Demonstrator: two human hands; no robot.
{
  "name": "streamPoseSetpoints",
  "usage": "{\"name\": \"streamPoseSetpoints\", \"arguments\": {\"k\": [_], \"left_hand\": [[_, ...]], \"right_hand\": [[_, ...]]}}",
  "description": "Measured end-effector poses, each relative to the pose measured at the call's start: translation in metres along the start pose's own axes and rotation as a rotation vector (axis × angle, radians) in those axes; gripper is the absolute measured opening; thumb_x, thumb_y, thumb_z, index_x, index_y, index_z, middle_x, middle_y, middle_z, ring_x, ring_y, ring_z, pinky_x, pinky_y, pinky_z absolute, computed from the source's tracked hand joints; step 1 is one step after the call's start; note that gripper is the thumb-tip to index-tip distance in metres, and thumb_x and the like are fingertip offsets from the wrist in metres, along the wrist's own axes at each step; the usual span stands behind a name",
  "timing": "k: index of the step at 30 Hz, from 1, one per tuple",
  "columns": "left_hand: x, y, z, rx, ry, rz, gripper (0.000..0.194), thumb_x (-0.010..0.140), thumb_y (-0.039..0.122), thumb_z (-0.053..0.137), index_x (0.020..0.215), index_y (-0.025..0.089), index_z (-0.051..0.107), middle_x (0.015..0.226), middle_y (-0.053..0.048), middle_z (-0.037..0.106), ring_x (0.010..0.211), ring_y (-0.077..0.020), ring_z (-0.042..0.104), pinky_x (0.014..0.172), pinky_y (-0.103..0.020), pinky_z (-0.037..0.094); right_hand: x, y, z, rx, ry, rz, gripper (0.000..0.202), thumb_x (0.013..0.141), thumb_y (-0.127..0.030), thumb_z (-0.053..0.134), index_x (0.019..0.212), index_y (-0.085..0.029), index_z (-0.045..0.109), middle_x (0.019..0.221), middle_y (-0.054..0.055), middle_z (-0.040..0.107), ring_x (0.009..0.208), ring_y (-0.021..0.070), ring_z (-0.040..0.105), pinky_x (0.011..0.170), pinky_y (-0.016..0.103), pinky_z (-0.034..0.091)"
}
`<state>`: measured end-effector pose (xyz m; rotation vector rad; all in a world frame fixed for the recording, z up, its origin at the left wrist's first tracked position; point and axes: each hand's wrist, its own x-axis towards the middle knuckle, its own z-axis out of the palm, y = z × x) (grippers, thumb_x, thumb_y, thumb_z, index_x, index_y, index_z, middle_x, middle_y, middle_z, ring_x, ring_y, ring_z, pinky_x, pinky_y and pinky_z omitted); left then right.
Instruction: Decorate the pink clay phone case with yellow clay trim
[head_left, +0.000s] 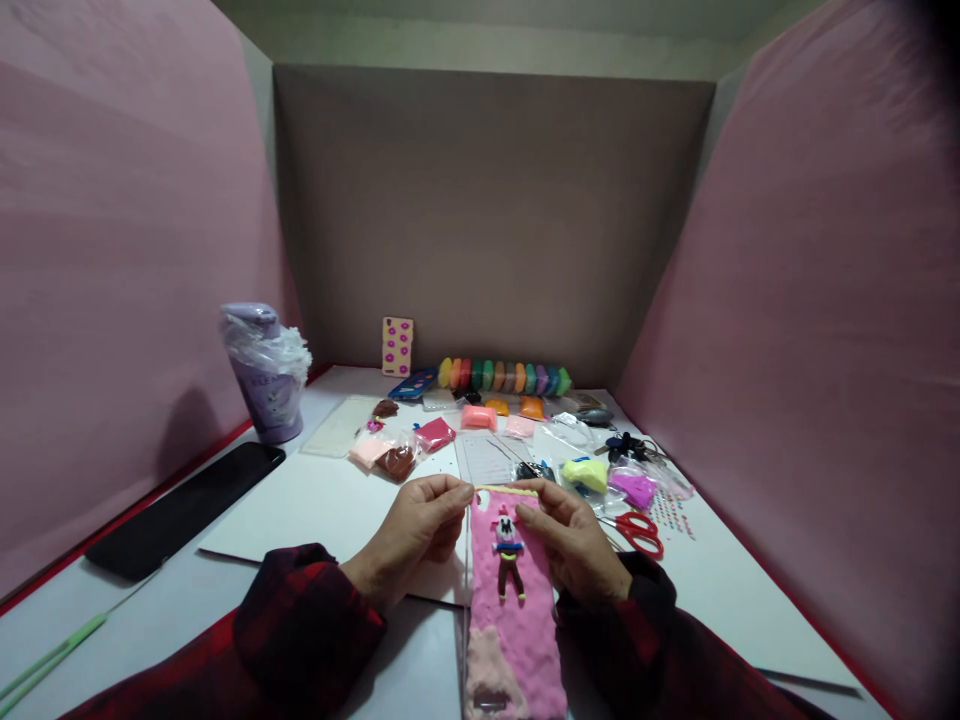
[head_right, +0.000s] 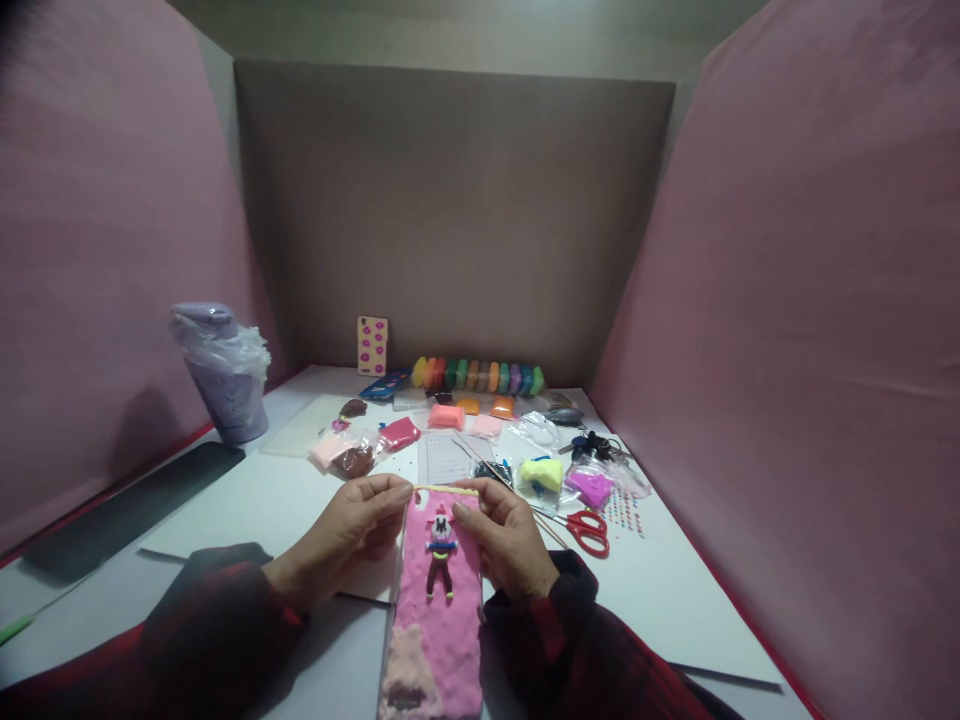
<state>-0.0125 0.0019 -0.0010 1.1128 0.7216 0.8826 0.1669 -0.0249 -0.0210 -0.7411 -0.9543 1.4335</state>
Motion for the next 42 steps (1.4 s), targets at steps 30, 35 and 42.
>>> {"name": "streamPoseSetpoints", "arguments": {"k": [30,35,42], "left_hand": [[0.0001,-0.0023,0.0014,0.006,0.091,-0.001,0.02,0.078,0.032,0.061,0.072,0.016,0.053,0.047,0.009,0.031,0.04,-0.0036,0.022,0.037,-0.017,0.016],[0.0001,-0.0031,0.0011,0.021,0.083,0.012,0.021,0.078,0.034,0.061,0.072,0.016,0.053,0.045,0.009,0.033,0.039,-0.0037,0.022,0.037,-0.017,0.016],[0.0011,-0.0044,0.0009,0.037,0.103,0.03,0.023,0.076,0.036,0.063,0.071,0.016,0.054,0.045,0.009,0.033,0.039,-0.0041,0.023,0.037,-0.018,0.016]], "right_hand": [[-0.0027,-0.0019,0.0017,-0.08,0.024,-0.038,0.034,0.062,-0.034,0.079,0.089,-0.019,0.065,0.086,0.005,0.071,0.074,0.0196,0.066,0.068,0.032,0.052],[-0.0022,-0.0007,0.0013,-0.077,0.026,-0.041,0.034,0.061,-0.033,0.08,0.089,-0.019,0.066,0.085,0.005,0.071,0.073,0.0192,0.066,0.068,0.031,0.052],[-0.003,-0.0022,0.0016,-0.087,0.012,-0.045,0.031,0.064,-0.033,0.078,0.089,-0.02,0.066,0.084,0.004,0.071,0.073,0.0193,0.066,0.066,0.03,0.052]]}}
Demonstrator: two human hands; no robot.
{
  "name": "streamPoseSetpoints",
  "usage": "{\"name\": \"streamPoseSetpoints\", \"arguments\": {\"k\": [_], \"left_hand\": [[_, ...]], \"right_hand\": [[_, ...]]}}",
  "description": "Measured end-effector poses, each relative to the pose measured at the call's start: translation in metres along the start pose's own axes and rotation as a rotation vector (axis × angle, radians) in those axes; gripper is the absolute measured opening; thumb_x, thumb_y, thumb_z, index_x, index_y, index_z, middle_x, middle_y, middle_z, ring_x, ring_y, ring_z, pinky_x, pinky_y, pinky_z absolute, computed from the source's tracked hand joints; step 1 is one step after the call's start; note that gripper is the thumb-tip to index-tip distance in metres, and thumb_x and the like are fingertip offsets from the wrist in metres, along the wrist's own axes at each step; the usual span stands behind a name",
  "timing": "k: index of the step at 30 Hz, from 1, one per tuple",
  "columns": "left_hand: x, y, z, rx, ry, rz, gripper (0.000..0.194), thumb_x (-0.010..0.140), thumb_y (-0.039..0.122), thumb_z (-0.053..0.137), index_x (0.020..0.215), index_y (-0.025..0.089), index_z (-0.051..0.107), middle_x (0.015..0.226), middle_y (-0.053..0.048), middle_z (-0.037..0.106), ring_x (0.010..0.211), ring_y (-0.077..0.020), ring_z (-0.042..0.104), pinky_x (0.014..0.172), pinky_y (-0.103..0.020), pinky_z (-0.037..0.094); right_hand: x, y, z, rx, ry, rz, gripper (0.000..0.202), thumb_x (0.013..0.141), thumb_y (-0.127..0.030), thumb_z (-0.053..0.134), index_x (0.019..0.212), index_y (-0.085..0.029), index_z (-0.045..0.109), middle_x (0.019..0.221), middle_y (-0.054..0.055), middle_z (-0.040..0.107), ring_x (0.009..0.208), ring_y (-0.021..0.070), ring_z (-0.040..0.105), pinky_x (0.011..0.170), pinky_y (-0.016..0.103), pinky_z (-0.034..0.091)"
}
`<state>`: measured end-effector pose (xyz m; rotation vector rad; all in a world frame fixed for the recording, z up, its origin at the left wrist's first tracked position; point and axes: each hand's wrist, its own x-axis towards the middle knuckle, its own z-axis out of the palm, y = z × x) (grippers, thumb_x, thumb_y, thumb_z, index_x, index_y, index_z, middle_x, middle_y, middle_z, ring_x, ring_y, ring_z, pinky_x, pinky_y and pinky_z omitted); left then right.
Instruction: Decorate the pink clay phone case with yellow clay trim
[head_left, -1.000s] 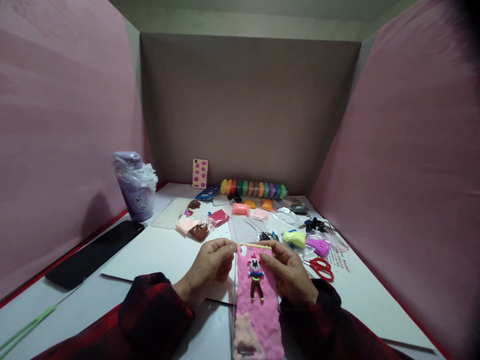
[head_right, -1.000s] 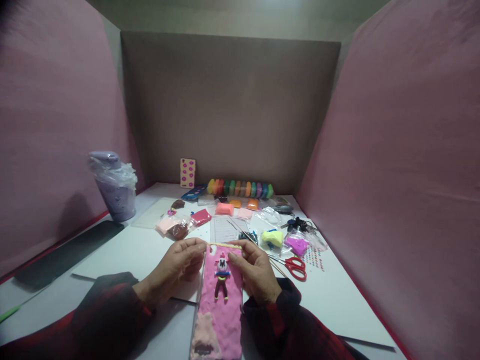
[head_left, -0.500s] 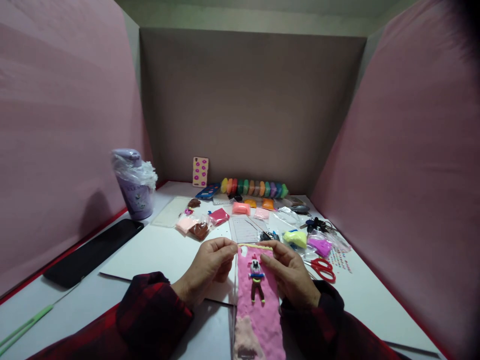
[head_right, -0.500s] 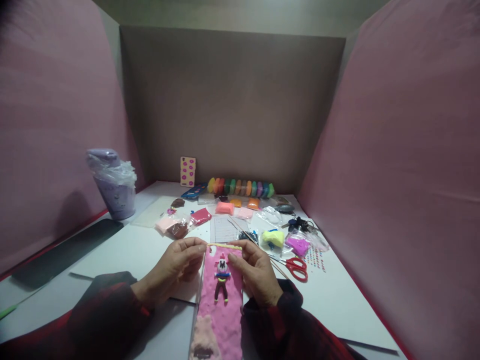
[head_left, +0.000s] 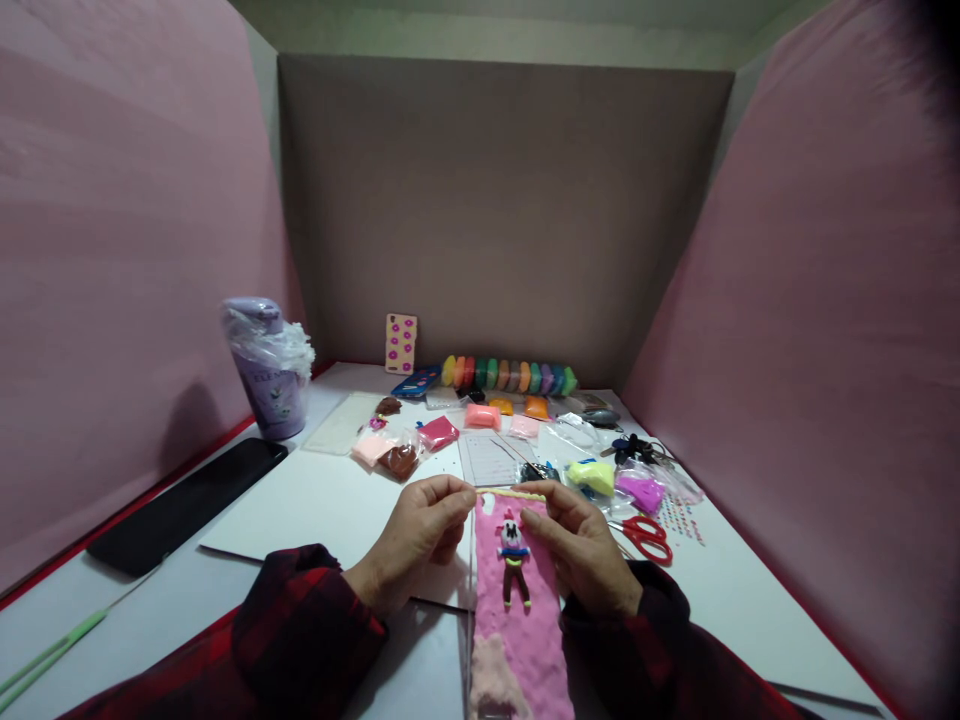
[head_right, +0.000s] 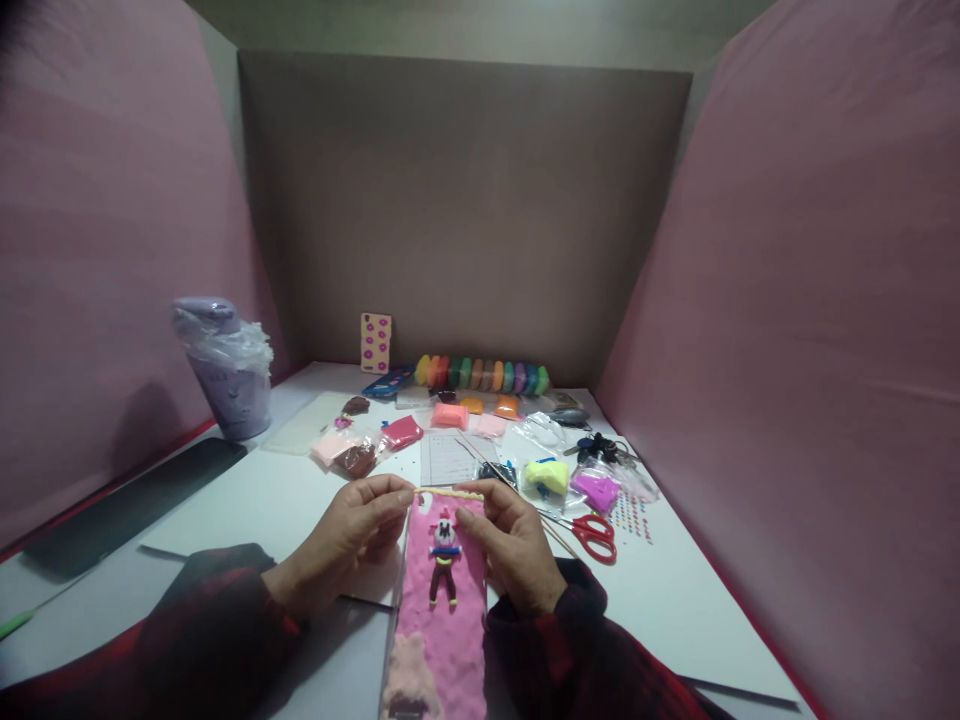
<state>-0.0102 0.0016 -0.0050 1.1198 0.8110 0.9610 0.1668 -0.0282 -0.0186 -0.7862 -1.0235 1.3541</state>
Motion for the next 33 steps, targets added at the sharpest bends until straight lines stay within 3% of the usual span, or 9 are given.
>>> {"name": "streamPoseSetpoints", "arguments": {"k": [17,33], "left_hand": [[-0.007,0.01,0.006,-0.105,-0.034,-0.112,0.02,0.072,0.031,0.064,0.072,0.016,0.051,0.049,0.009,0.029,0.041,-0.0038,0.02,0.04,-0.02,0.011],[-0.005,0.006,0.005,-0.063,-0.027,-0.074,0.019,0.072,0.031,0.064,0.07,0.016,0.052,0.043,0.009,0.035,0.039,-0.0044,0.023,0.039,-0.02,0.014]], "right_hand": [[-0.001,0.002,0.0,0.002,0.008,0.01,0.029,0.066,-0.03,0.077,0.091,-0.02,0.066,0.086,0.005,0.071,0.074,0.0178,0.066,0.069,0.029,0.051],[-0.001,0.002,-0.002,-0.003,-0.011,0.013,0.028,0.067,-0.03,0.077,0.091,-0.021,0.066,0.088,0.004,0.071,0.076,0.0164,0.065,0.07,0.027,0.05]]}}
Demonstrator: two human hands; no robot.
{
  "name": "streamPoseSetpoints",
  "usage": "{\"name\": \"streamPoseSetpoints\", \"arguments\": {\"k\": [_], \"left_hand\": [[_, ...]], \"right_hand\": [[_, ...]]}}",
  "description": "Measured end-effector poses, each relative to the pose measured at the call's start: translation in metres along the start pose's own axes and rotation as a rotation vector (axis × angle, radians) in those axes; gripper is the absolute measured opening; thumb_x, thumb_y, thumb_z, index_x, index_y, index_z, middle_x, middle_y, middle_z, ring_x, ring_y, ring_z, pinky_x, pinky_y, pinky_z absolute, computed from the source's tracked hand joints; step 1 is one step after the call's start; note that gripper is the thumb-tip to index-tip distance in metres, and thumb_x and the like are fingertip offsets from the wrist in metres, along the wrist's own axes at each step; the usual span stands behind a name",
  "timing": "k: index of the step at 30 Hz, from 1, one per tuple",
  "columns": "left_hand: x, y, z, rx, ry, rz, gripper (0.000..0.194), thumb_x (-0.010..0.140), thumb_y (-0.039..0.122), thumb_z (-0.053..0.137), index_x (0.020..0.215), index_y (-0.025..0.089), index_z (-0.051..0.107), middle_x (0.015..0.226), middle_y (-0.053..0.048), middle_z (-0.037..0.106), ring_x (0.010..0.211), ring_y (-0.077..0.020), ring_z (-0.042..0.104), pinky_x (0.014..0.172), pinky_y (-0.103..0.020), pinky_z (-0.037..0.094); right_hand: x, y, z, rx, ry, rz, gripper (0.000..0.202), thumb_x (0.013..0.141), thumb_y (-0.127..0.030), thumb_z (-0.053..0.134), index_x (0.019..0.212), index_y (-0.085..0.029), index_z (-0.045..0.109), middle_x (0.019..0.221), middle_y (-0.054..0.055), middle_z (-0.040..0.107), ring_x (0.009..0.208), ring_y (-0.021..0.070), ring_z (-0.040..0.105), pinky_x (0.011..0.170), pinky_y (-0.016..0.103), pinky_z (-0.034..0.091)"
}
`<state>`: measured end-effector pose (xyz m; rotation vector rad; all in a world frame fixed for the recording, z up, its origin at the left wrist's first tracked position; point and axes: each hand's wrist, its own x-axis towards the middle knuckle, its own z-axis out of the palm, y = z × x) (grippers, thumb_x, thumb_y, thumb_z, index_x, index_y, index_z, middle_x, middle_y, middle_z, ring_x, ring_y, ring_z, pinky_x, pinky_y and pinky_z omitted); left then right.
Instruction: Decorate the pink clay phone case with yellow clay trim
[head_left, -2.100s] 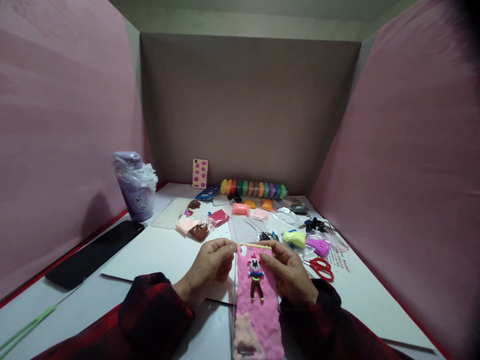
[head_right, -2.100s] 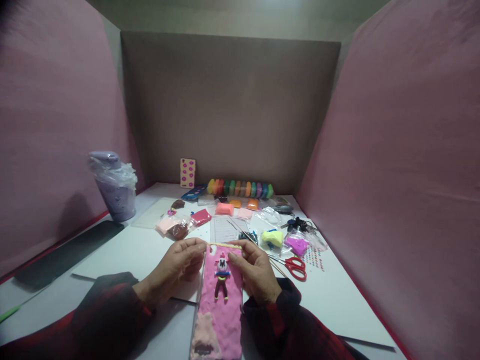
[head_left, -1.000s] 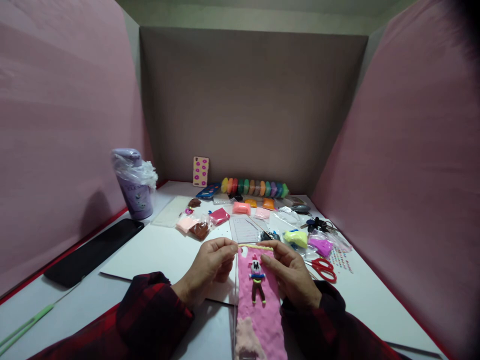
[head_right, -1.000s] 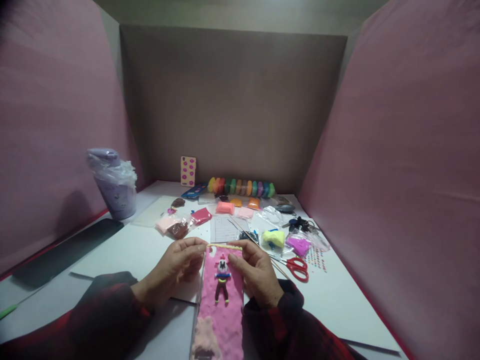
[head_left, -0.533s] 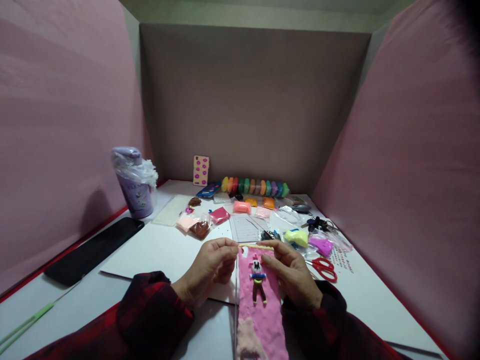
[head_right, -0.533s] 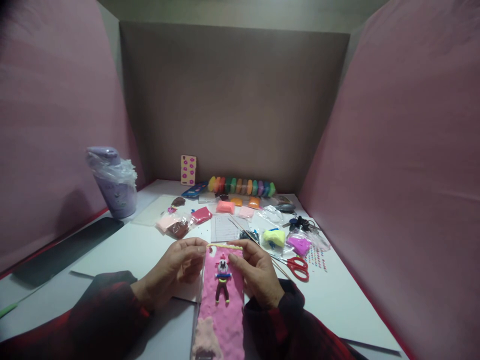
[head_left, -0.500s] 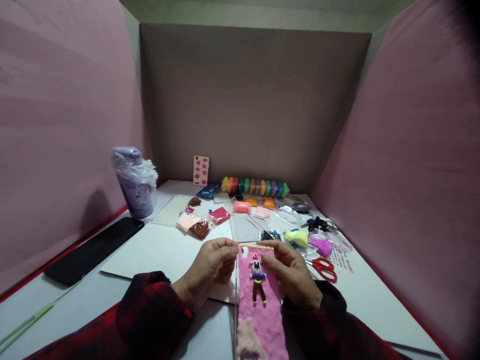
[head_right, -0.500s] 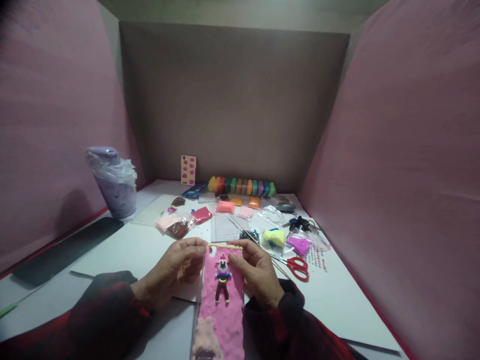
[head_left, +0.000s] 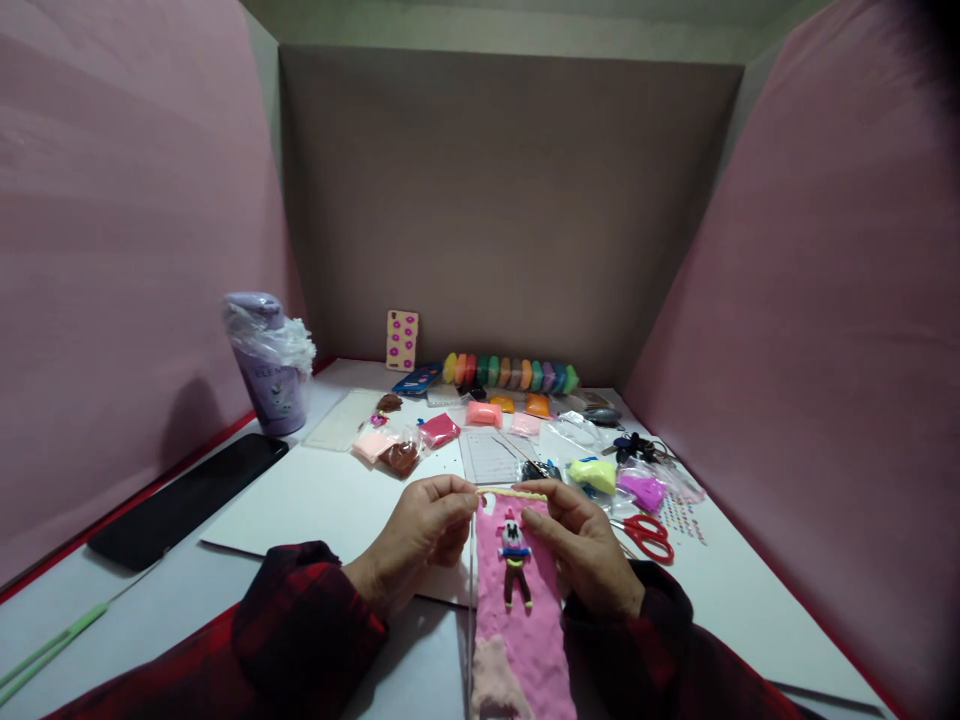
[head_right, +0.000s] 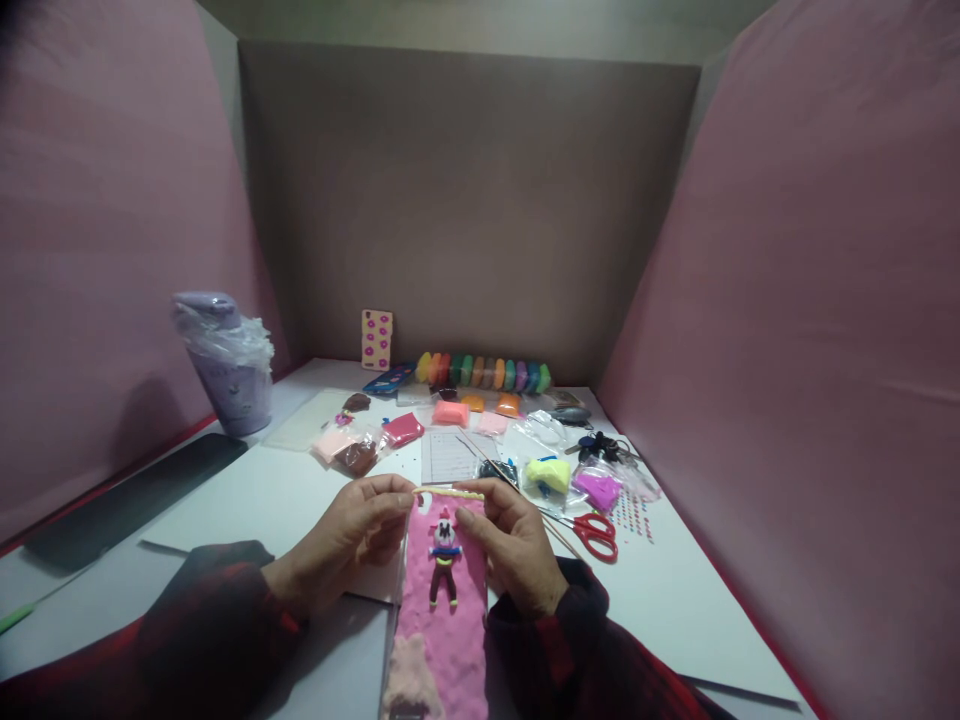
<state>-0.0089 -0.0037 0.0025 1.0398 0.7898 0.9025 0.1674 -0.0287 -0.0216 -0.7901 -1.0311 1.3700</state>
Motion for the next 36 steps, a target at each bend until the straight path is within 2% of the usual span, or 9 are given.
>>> {"name": "streamPoseSetpoints", "arguments": {"k": [6,10,15,21,28,36], "left_hand": [[-0.0015,0.0024,-0.0004,-0.066,-0.008,-0.041,0.02,0.072,0.031,0.065,0.074,0.015,0.053,0.051,0.008,0.034,0.041,-0.003,0.024,0.041,-0.018,0.011],[-0.0014,0.0014,-0.0002,0.003,0.015,-0.01,0.02,0.072,0.031,0.065,0.072,0.015,0.053,0.047,0.007,0.038,0.04,-0.0038,0.025,0.039,-0.019,0.014],[0.0014,-0.0033,-0.001,0.019,0.021,0.01,0.017,0.074,0.028,0.063,0.07,0.016,0.051,0.045,0.008,0.035,0.039,-0.0044,0.023,0.039,-0.019,0.015],[-0.0015,0.0002,-0.0011,-0.046,0.003,-0.05,0.015,0.073,0.027,0.062,0.072,0.016,0.051,0.052,0.008,0.031,0.043,-0.0033,0.022,0.041,-0.019,0.011],[0.0007,-0.0012,-0.0005,-0.02,0.006,-0.035,0.016,0.073,0.027,0.063,0.072,0.016,0.051,0.051,0.008,0.033,0.043,-0.0039,0.022,0.041,-0.019,0.012],[-0.0037,0.0023,0.0019,-0.02,-0.003,-0.052,0.014,0.073,0.025,0.06,0.073,0.016,0.05,0.051,0.007,0.034,0.044,-0.0045,0.024,0.042,-0.02,0.013]], "right_hand": [[-0.0005,-0.0014,0.0016,-0.024,0.027,-0.017,0.031,0.064,-0.032,0.078,0.09,-0.02,0.066,0.082,0.004,0.07,0.07,0.0183,0.065,0.065,0.03,0.052],[-0.0007,-0.0021,0.0013,-0.037,0.007,-0.016,0.031,0.065,-0.033,0.078,0.09,-0.02,0.066,0.082,0.004,0.07,0.071,0.0182,0.065,0.063,0.029,0.051],[-0.0011,-0.002,0.0012,-0.036,-0.006,-0.002,0.029,0.066,-0.031,0.077,0.091,-0.02,0.066,0.085,0.004,0.071,0.072,0.0169,0.064,0.064,0.027,0.05],[-0.0019,-0.0015,0.0035,0.007,0.013,-0.018,0.028,0.066,-0.03,0.077,0.09,-0.021,0.066,0.084,0.003,0.071,0.071,0.0151,0.065,0.065,0.025,0.05],[-0.0019,-0.0029,0.0027,-0.035,0.021,-0.021,0.032,0.064,-0.033,0.078,0.091,-0.02,0.067,0.084,0.005,0.071,0.071,0.0184,0.065,0.065,0.03,0.052],[-0.0017,-0.0017,0.0005,-0.05,0.005,-0.021,0.032,0.066,-0.032,0.077,0.092,-0.018,0.066,0.082,0.005,0.07,0.07,0.0171,0.065,0.063,0.028,0.051]]}}
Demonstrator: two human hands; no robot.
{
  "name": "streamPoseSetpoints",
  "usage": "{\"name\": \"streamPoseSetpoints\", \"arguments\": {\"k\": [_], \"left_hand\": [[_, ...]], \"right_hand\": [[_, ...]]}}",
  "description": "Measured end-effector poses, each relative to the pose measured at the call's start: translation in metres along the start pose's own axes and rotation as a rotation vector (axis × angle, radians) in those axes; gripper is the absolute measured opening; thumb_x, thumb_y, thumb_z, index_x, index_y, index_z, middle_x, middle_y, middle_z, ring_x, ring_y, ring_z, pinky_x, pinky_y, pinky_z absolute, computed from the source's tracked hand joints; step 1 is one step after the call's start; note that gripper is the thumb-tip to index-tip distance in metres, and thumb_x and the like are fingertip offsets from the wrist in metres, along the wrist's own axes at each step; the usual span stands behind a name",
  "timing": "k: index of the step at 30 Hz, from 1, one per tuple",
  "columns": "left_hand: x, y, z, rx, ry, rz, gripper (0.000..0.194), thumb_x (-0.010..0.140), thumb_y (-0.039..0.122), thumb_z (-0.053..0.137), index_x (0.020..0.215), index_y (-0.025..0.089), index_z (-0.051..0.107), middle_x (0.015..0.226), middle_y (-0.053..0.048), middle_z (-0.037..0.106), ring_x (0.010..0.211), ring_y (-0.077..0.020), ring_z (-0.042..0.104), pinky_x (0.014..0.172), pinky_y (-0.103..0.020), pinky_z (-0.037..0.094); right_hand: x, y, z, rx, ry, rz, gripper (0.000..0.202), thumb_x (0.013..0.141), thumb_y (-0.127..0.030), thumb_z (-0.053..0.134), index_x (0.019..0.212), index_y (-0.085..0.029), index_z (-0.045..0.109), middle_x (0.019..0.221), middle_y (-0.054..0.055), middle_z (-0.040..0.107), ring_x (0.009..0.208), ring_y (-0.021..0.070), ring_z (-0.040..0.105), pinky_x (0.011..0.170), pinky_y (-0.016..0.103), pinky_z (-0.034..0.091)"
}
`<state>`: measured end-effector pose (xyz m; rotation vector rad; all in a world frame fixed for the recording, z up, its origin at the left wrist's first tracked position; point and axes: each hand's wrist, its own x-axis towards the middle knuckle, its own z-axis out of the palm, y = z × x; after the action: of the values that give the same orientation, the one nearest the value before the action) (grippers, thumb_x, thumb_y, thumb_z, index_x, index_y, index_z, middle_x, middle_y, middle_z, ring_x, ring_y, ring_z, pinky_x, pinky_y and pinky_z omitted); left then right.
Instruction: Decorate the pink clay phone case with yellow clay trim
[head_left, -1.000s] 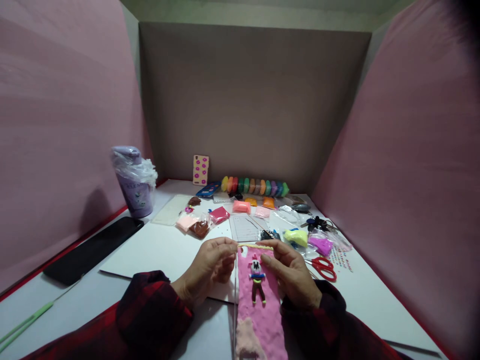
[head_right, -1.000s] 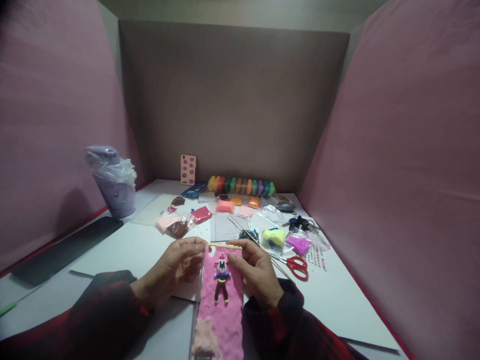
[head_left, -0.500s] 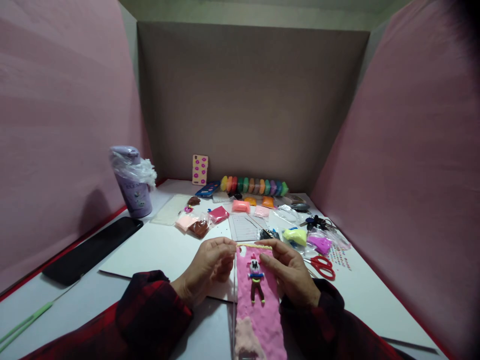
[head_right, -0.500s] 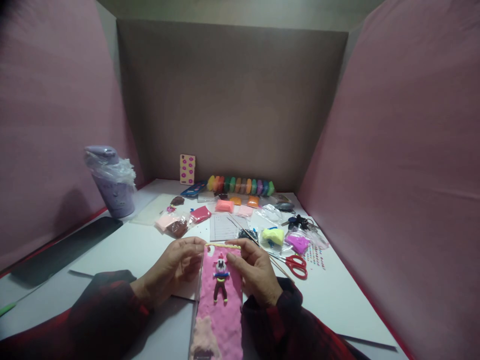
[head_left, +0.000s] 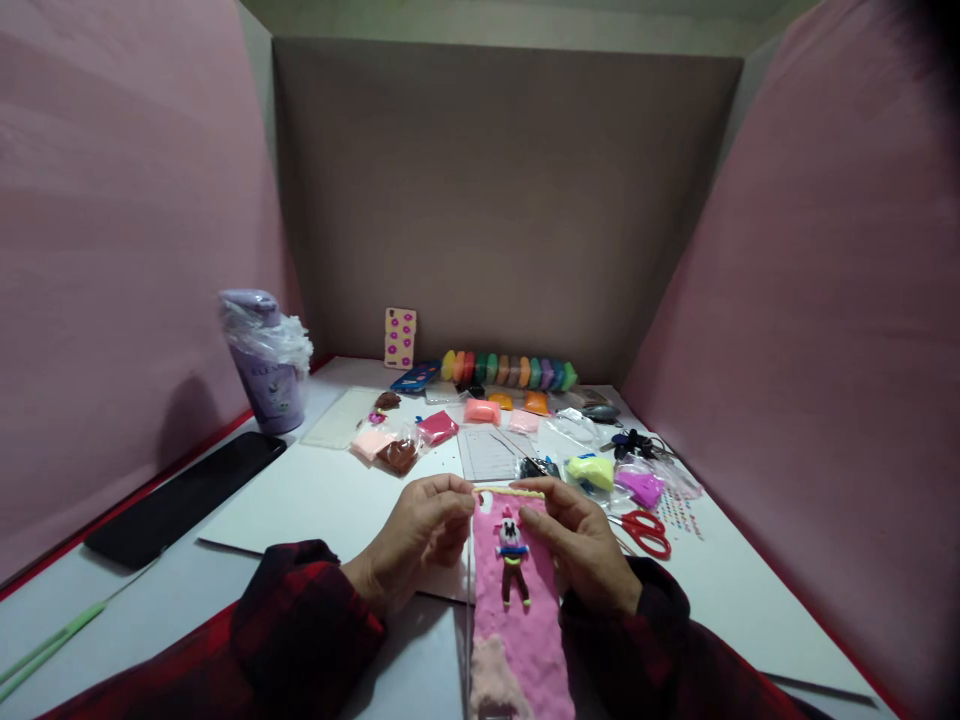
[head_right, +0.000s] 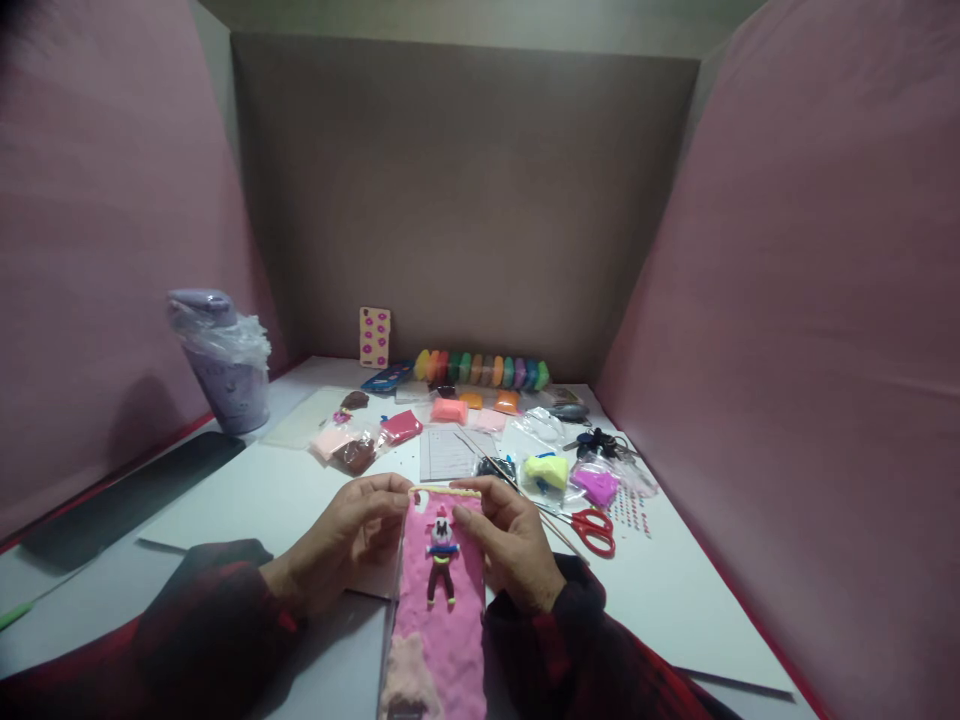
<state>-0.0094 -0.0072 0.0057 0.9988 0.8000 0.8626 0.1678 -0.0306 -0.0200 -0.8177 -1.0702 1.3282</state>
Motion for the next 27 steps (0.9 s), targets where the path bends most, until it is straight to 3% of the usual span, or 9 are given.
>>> {"name": "streamPoseSetpoints", "arguments": {"k": [12,19,27], "left_hand": [[0.0014,-0.0026,-0.0015,-0.034,-0.031,-0.002,0.01,0.075,0.022,0.058,0.076,0.017,0.05,0.053,0.007,0.033,0.044,-0.0049,0.024,0.043,-0.021,0.012],[0.0015,-0.0021,0.0012,-0.005,-0.01,-0.014,0.02,0.075,0.03,0.063,0.072,0.017,0.048,0.051,0.008,0.033,0.043,-0.0046,0.023,0.042,-0.021,0.012],[0.0026,-0.003,0.0002,-0.016,-0.02,-0.017,0.012,0.075,0.024,0.058,0.075,0.018,0.048,0.053,0.007,0.033,0.045,-0.0054,0.024,0.044,-0.021,0.013]], "right_hand": [[-0.0003,0.0005,0.0002,-0.007,0.012,0.001,0.032,0.065,-0.033,0.077,0.092,-0.019,0.066,0.081,0.004,0.07,0.069,0.0171,0.065,0.063,0.028,0.051],[0.0008,0.0038,-0.0033,0.032,-0.028,0.019,0.028,0.068,-0.03,0.076,0.093,-0.021,0.066,0.085,0.003,0.071,0.072,0.0144,0.064,0.067,0.024,0.049],[-0.0001,0.0025,-0.0024,0.007,-0.021,0.031,0.03,0.067,-0.031,0.077,0.094,-0.02,0.066,0.082,0.004,0.07,0.07,0.0171,0.065,0.065,0.029,0.05]]}}
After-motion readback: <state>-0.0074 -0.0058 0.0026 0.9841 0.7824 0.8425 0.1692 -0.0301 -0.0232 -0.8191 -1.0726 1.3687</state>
